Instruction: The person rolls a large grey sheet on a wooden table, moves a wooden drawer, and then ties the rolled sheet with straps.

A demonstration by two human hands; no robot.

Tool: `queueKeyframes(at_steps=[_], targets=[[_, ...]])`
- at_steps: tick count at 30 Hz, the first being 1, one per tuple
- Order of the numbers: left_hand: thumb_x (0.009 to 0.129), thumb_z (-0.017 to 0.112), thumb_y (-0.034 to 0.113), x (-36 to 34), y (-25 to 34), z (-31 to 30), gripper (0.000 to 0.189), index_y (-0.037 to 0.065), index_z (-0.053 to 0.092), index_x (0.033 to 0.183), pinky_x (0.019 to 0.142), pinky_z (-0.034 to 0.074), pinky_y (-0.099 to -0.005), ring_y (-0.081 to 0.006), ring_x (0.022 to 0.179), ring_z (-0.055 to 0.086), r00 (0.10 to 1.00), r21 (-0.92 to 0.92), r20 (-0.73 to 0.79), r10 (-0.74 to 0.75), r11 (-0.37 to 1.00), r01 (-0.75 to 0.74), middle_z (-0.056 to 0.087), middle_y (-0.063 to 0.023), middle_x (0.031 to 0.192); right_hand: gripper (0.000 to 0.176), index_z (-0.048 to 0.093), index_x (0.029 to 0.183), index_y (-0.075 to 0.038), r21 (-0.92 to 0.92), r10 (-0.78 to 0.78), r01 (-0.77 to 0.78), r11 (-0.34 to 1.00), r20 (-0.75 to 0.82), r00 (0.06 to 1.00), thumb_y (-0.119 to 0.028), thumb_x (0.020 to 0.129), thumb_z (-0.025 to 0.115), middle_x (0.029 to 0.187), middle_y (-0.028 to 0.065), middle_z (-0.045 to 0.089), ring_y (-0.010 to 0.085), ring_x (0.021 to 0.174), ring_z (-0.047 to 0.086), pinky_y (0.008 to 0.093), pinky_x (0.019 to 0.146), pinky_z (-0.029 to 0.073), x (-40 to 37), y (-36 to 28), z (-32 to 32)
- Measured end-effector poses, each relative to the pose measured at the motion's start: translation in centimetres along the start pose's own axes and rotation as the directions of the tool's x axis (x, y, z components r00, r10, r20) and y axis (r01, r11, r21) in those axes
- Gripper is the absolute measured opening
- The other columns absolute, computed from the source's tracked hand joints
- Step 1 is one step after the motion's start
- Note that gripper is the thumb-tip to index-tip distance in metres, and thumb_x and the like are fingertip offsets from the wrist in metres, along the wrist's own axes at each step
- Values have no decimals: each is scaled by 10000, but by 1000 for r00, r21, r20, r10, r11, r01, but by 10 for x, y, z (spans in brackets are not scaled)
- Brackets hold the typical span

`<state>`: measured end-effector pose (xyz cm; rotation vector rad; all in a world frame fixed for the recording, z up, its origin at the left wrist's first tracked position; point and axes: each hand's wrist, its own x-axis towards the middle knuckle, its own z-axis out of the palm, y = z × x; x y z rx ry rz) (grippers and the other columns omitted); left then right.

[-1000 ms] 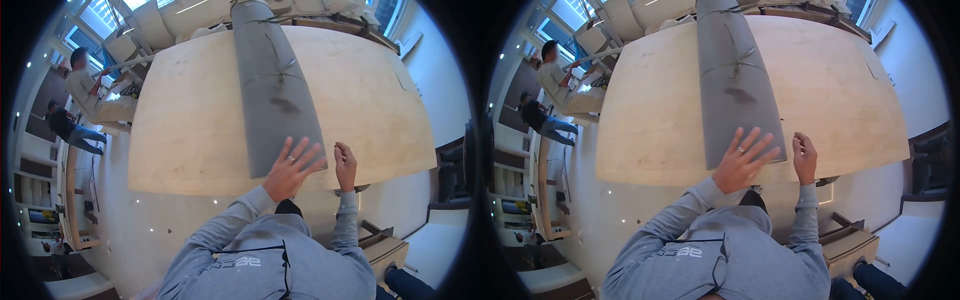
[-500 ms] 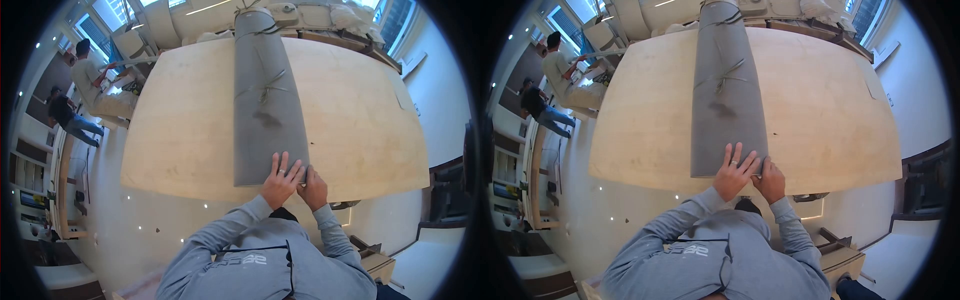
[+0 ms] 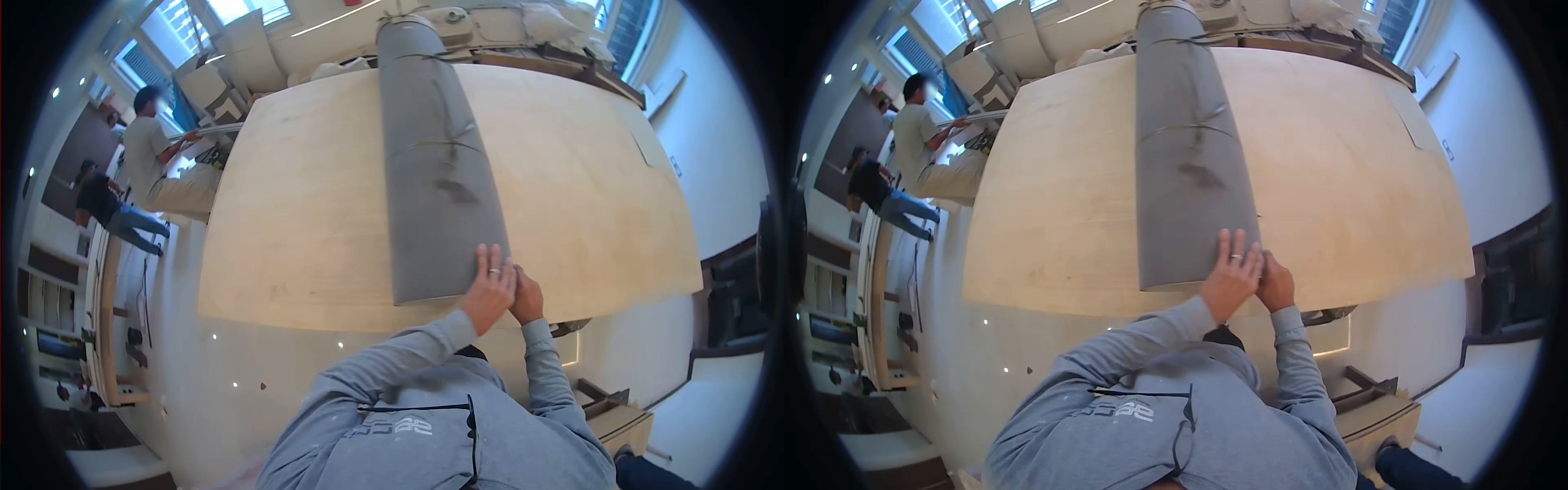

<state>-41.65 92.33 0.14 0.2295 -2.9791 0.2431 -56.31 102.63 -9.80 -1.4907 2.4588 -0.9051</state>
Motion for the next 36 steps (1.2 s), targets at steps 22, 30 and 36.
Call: queueKeyframes(at_steps=[22, 30, 36], targets=[[883, 677, 73, 80, 45, 25, 892, 289, 346, 1683, 1091, 405, -762, -702, 1469, 288, 946, -366, -159, -284, 907, 210, 157, -303, 1746, 136, 692, 1037, 42, 669, 545, -224, 709, -318, 776, -78, 973, 700, 923, 89, 724, 168, 820, 675, 339, 704, 564, -40, 194, -28], [898, 670, 158, 215, 138, -4, 750, 108, 439, 1610, 1138, 275, -819, -651, 1493, 306, 991, -316, -97, 91, 942, -117, 314, -313, 1683, 370, 663, 1313, 44, 525, 455, -109, 844, -593, 664, -75, 966, 711, 1212, 124, 742, 213, 1092, 693, 374, 955, 575, -19, 244, -110], [873, 697, 228, 245, 152, -8, 850, 72, 368, 1641, 1223, 89, -791, -528, 1600, 171, 960, -417, -264, 92, 887, -199, 328, -289, 1674, 438, 658, 1367, -12, 220, 281, -175, 960, -703, 653, -52, 937, 724, 1325, 152, 716, 300, 1225, 687, 400, 1042, 542, -9, 249, -178]])
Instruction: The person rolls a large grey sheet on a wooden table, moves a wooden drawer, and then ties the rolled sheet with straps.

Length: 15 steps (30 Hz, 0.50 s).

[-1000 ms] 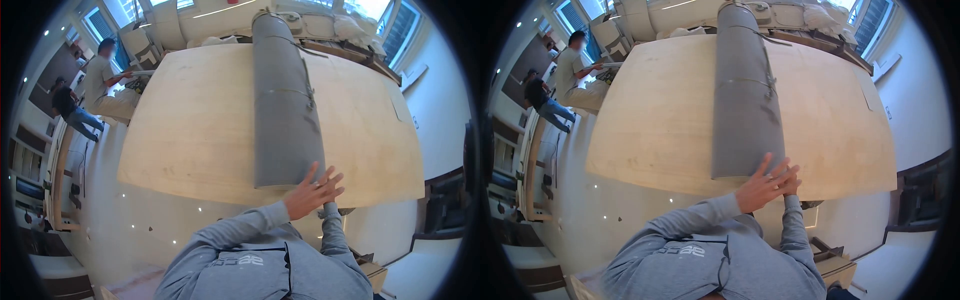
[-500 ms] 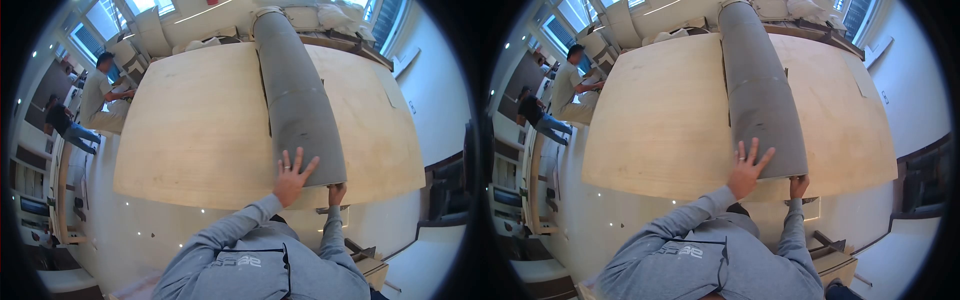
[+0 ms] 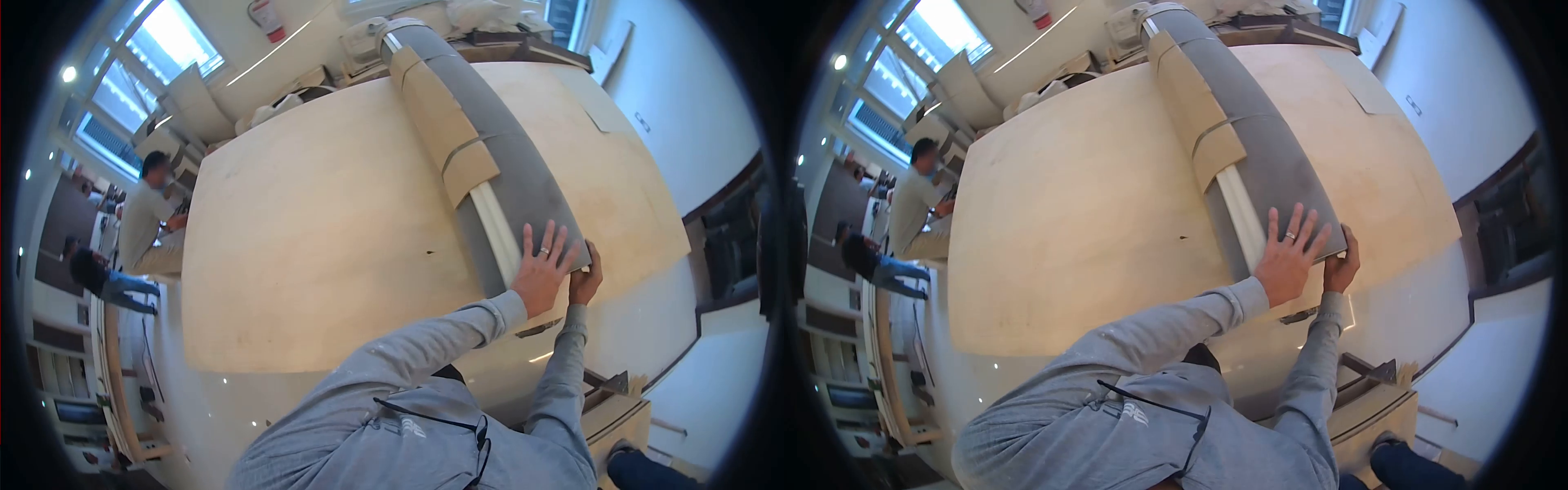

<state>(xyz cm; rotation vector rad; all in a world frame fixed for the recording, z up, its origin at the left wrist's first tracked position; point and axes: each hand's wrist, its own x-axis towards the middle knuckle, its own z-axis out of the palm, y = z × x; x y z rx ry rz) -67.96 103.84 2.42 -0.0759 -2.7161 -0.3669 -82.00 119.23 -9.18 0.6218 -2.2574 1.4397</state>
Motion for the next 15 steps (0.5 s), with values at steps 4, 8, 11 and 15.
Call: queueKeyframes(at_steps=[4, 8, 11, 15], targets=[[912, 733, 419, 5, -5, -7, 938, 123, 293, 1686, 1229, 56, -782, -511, 1623, 67, 999, -325, -29, 21, 945, -29, 166, -277, 1740, 442, 663, 1377, -21, -231, -225, 229, 945, 43, 973, -24, 937, 701, 1327, 163, 717, 341, 1227, 690, 411, 1049, 545, 38, -24, -28], [904, 749, 481, -9, -11, 0, 1000, 175, 240, 1708, 1231, 80, -777, -515, 1623, 49, 996, -289, 74, 54, 957, -30, 115, -246, 1763, 428, 670, 1380, -17, -302, -239, 273, 913, 145, 960, -19, 952, 680, 1316, 181, 721, 353, 1224, 697, 416, 1044, 551, 71, 6, -47], [884, 796, 399, -17, -22, 21, 1060, 200, 177, 1721, 1208, 164, -790, -538, 1613, 80, 975, -278, 204, 86, 960, -27, 81, -233, 1777, 352, 706, 1315, 12, -312, -126, 156, 937, 115, 985, -6, 970, 643, 1234, 193, 762, 345, 1170, 736, 410, 1001, 571, 99, 43, -59], [846, 847, 375, -12, -22, 27, 1206, 205, 47, 1733, 1204, 240, -762, -598, 1589, 76, 943, -367, 330, -37, 916, 164, -5, -281, 1768, 306, 737, 1262, 10, -360, 12, 27, 932, 106, 994, -29, 977, 631, 1169, 222, 775, 350, 1125, 753, 398, 976, 574, 116, 82, -73]])
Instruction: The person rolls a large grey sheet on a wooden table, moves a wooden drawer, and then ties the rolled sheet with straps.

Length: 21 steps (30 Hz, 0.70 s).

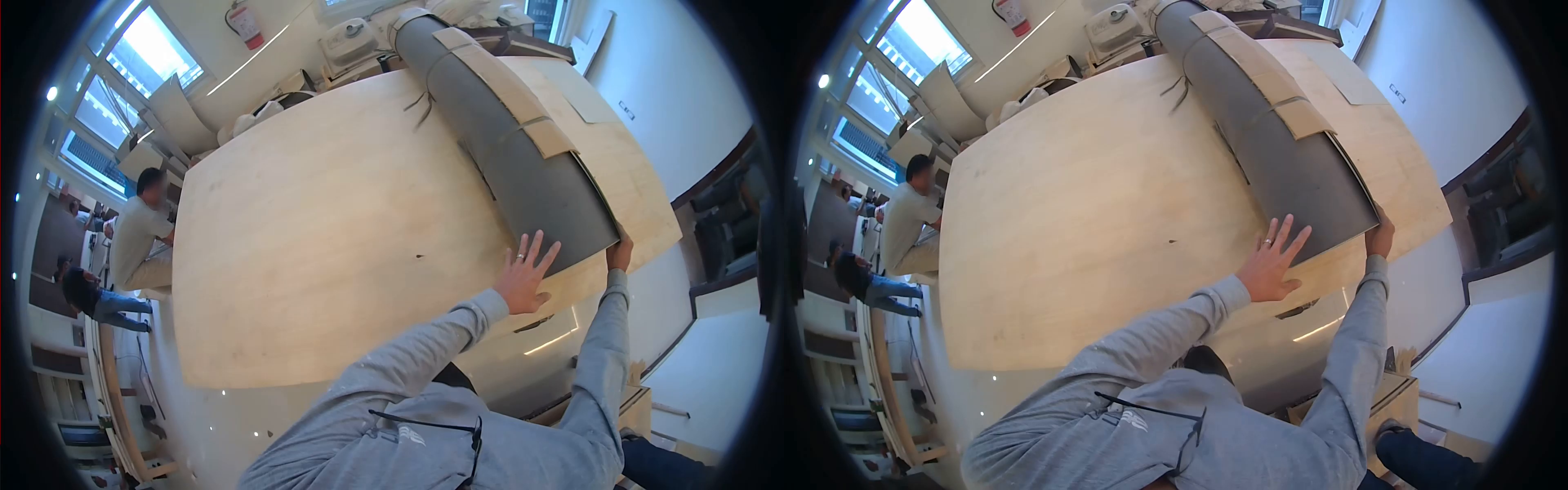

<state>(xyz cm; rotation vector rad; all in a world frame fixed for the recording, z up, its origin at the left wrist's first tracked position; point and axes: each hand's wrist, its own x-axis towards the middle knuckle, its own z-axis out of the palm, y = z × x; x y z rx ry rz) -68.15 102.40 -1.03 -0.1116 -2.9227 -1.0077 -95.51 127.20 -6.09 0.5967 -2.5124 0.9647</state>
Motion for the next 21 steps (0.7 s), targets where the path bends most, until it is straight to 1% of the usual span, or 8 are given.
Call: queueKeyframes(at_steps=[3, 6, 9, 12, 15, 17, 18, 21], targets=[[819, 871, 420, 20, -3, 22, 1292, 210, -20, 1731, 1225, 269, -706, -637, 1570, 50, 993, -302, -48, -107, 949, 87, -81, -337, 1742, 264, 757, 1176, 13, -46, 18, -18, 999, 4, 1000, -72, 956, 638, 1082, 250, 771, 396, 1038, 756, 433, 898, 574, 8, 39, 7], [799, 891, 433, 38, 16, 35, 1339, 188, -43, 1727, 1237, 288, -661, -658, 1556, 70, 991, -241, -75, -112, 966, 91, -125, -368, 1721, 225, 751, 1085, 47, -169, 38, -45, 985, -43, 998, -94, 942, 650, 991, 250, 770, 392, 960, 761, 470, 842, 558, 4, 53, 8], [815, 890, 386, 54, 37, 58, 1329, 162, -55, 1723, 1228, 314, -643, -656, 1555, 92, 949, -212, -234, -211, 964, 162, -126, -360, 1726, 225, 753, 1090, 43, -59, 57, -57, 997, -10, 998, -99, 944, 656, 1000, 247, 773, 380, 973, 766, 459, 842, 561, 11, 59, 6], [830, 880, 302, 71, 36, 97, 1311, 138, -71, 1717, 1196, 390, -582, -624, 1549, 194, 873, -286, -324, -363, 918, 276, -123, -364, 1724, 215, 763, 1076, 32, 41, 15, -15, 999, 4, 1000, -103, 938, 668, 985, 238, 776, 385, 969, 764, 454, 835, 564, 15, 68, 3], [854, 825, 152, 80, 36, 107, 1252, 169, -82, 1716, 1024, 545, -562, -598, 1442, 418, 772, -516, -411, -485, 822, 242, -45, -324, 1749, 220, 766, 1071, 32, 112, 4, -32, 993, 246, 969, -115, 920, 701, 984, 246, 776, 395, 950, 764, 453, 828, 569, 21, 84, -7], [862, 780, 97, 85, 22, 116, 1211, 158, -79, 1714, 944, 569, -534, -572, 1342, 522, 757, -572, -379, -531, 778, 260, 58, -327, 1741, 229, 767, 1067, 31, 90, -13, 2, 996, 120, 993, -121, 897, 734, 1003, 261, 768, 379, 890, 764, 458, 796, 572, 1, 123, 28], [866, 757, 69, 84, 19, 122, 1192, 152, -77, 1713, 904, 581, -520, -560, 1292, 574, 745, -602, -361, -560, 751, 273, 109, -328, 1737, 239, 723, 1049, 61, 145, -40, 15, 989, 171, 984, -121, 896, 746, 978, 251, 764, 309, 816, 758, 429, 722, 590, -2, 122, 31], [862, 697, 12, 87, 15, 126, 1172, 149, -96, 1713, 924, 565, -526, -541, 1268, 601, 726, -592, -371, -579, 750, 296, 207, -328, 1717, 213, 673, 1021, 62, 419, 233, -305, 855, 216, 948, -110, 908, 731, 950, 203, 733, 244, 767, 736, 387, 659, 599, -12, 129, 52]])
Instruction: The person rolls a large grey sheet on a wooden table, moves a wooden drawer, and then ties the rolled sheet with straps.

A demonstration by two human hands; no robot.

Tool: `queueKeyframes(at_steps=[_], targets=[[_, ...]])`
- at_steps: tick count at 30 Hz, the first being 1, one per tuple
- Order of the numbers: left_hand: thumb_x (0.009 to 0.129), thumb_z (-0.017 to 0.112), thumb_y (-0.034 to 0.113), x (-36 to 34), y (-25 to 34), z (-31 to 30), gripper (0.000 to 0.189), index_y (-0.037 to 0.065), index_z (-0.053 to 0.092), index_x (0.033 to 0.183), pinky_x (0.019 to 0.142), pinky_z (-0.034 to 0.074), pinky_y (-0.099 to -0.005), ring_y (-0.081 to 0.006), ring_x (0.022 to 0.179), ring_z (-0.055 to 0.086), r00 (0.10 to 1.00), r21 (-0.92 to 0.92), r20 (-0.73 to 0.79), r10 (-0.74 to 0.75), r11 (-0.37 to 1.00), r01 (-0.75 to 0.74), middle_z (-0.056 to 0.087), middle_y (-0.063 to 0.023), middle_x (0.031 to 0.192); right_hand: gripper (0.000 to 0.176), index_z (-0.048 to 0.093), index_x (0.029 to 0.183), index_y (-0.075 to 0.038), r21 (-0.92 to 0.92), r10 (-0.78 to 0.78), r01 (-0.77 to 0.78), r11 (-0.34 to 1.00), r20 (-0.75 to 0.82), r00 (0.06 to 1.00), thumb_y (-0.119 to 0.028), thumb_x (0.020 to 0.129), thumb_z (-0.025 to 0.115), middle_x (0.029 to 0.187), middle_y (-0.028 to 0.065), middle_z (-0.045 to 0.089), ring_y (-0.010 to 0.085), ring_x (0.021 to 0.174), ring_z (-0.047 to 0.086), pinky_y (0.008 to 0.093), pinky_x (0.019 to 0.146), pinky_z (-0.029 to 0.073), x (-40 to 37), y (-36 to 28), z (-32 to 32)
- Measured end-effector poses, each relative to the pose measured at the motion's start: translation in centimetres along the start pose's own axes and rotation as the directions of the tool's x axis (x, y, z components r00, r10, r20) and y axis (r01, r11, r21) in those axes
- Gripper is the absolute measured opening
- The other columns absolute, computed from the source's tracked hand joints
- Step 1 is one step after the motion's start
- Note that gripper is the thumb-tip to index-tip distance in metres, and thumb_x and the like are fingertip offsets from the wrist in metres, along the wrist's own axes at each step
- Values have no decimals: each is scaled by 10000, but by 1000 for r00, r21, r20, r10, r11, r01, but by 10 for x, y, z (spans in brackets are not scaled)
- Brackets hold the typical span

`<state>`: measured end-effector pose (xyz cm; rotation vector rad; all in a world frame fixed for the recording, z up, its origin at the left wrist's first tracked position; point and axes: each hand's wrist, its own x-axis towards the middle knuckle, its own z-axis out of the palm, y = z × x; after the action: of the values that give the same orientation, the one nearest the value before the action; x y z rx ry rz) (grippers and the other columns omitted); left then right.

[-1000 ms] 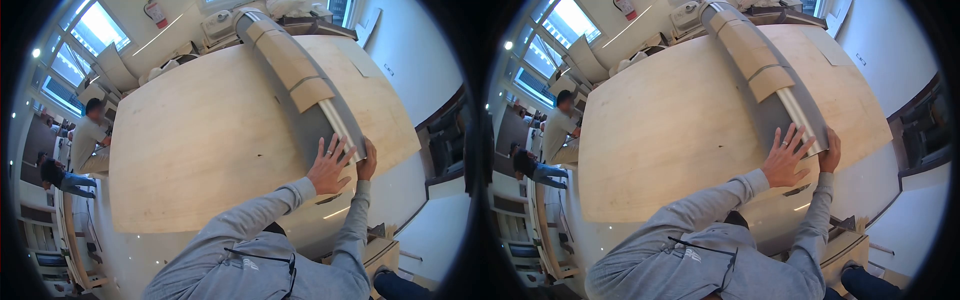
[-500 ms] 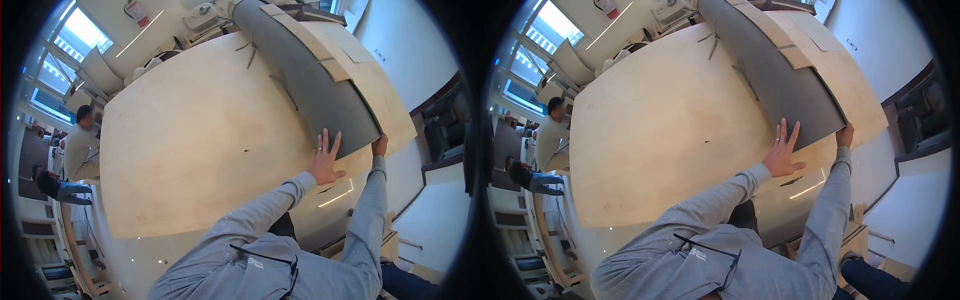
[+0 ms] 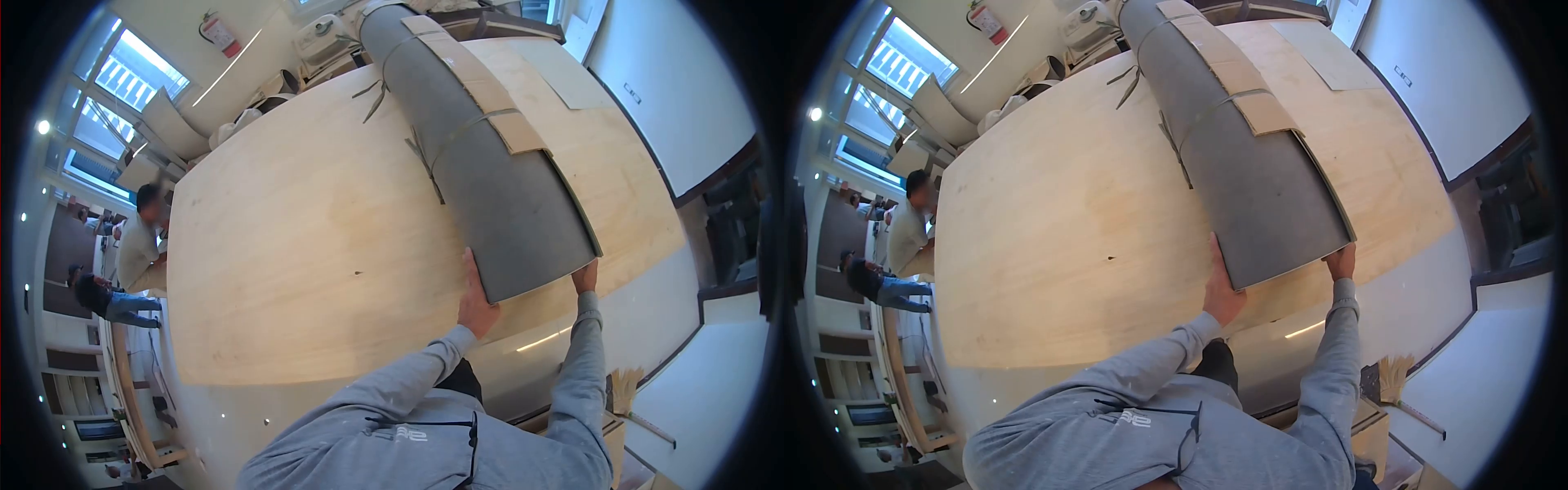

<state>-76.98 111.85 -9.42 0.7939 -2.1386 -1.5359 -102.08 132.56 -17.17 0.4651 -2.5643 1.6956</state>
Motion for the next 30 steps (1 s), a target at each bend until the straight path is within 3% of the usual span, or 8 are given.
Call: queueKeyframes(at_steps=[4, 7, 10, 16, 19, 24, 28, 30], targets=[[866, 652, -38, 1, 1, -13, 1156, 143, -114, 1712, 995, 557, -482, -515, 1312, 597, 997, 19, 13, 75, 997, -75, 297, -324, 1686, 207, 665, 1003, 53, -53, 235, -229, 972, 177, 956, -118, 903, 726, 944, 204, 703, 284, 747, 720, 408, 660, 600, -2, -12, -7], [865, 638, -72, -9, -13, -59, 1147, 133, -110, 1711, 1062, 537, -448, -475, 1320, 619, 985, 126, -21, 171, 978, -167, 445, -324, 1600, 259, 729, 997, 20, -434, 90, 67, 898, 333, 939, -172, 824, 748, 869, 288, 695, 514, 892, 642, 545, 832, 539, -21, 2, 8], [850, 660, -94, -18, -47, -134, 1160, 118, -89, 1709, 1073, 535, -448, -437, 1277, 666, 988, 137, 19, 153, 979, -154, 616, -309, 1443, 396, 718, 1125, 11, -373, -170, 305, 876, 354, 920, -104, 746, 724, 871, 285, 700, 492, 880, 667, 578, 811, 538, -76, -83, 48], [927, 740, -25, -21, -156, -318, 624, -6, 494, 1500, 904, 583, -350, -216, 1063, 718, 990, 202, 144, -4, 979, -26, 765, -140, 1130, 209, 599, 884, -19, -261, -158, 285, 922, 418, 894, -109, 742, 722, 798, 238, 703, 448, 741, 706, 553, 668, 560, -169, -220, 141], [954, 757, 49, -17, -152, -388, 417, -13, 634, 1347, 974, 581, -405, -219, 1113, 678, 972, 196, 68, -224, 958, 207, 722, -96, 1221, 228, 591, 890, -13, -216, -144, 256, 942, 430, 891, -121, 744, 729, 776, 235, 697, 442, 732, 709, 541, 652, 563, -203, -262, 186], [966, 730, 77, 5, -238, -488, 461, -23, 598, 1397, 996, 572, -404, -275, 1218, 671, 988, 36, 90, -127, 992, 124, 712, -123, 1294, 255, 566, 895, 1, -199, -68, 174, 965, 449, 891, -116, 745, 737, 753, 238, 678, 449, 722, 702, 542, 633, 557, -258, -275, 259], [942, 678, 8, 24, -234, -528, 681, -6, 406, 1567, 978, 584, -415, -334, 1225, 694, 934, 673, 329, 138, 659, -335, 707, -187, 1338, 272, 570, 925, 20, -184, 62, 24, 983, 448, 892, -125, 762, 734, 782, 261, 683, 474, 764, 704, 560, 684, 564, -283, -271, 299], [918, 667, -31, 30, -168, -515, 816, 53, 297, 1641, 927, 596, -426, -375, 1120, 729, 965, 547, 254, 66, 813, -199, 718, -225, 1299, 319, 591, 975, 45, -149, 136, -74, 986, 464, 875, -139, 756, 733, 823, 292, 701, 492, 806, 713, 574, 732, 575, -296, -266, 310]])
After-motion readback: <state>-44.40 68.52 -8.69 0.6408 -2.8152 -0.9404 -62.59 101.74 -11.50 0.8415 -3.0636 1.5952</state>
